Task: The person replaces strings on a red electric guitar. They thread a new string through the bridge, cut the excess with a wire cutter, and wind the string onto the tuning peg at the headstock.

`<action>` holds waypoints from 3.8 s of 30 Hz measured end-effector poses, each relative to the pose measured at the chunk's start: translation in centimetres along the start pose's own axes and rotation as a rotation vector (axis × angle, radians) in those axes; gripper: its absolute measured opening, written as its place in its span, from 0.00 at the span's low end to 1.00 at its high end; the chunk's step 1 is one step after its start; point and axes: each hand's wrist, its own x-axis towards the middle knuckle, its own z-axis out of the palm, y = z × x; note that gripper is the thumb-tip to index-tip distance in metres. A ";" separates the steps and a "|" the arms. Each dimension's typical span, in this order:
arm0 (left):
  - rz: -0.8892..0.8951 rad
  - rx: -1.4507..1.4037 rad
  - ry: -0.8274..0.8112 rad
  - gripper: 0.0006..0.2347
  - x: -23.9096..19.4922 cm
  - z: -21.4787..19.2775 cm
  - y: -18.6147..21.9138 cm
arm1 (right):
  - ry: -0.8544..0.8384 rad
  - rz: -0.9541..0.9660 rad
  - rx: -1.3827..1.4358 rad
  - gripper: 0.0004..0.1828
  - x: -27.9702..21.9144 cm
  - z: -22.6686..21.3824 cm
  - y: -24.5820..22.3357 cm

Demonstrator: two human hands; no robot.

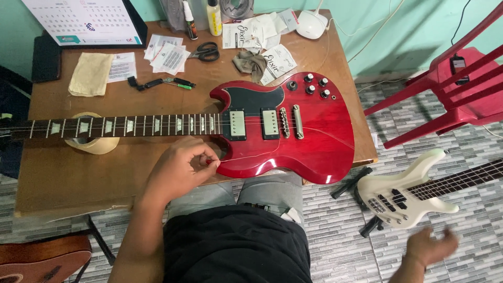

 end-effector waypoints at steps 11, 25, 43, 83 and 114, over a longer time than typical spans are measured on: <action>0.117 0.185 0.241 0.03 -0.9 0.5 -2.1 | -0.887 -0.685 0.132 0.19 0.5 10.1 -41.3; 0.316 0.509 0.563 0.03 1.3 2.2 -4.7 | -0.870 -0.506 0.152 0.03 0.3 13.2 -38.2; 0.219 0.540 0.531 0.04 5.3 4.6 -2.7 | -0.778 -0.374 0.061 0.09 -0.8 10.4 -37.6; -0.110 0.472 0.311 0.05 9.6 3.8 -1.0 | -0.545 -0.217 -0.093 0.14 -4.0 10.6 -38.9; 0.019 -0.518 -0.056 0.12 6.5 9.9 3.2 | -0.817 -0.188 0.114 0.04 -1.7 12.9 -40.3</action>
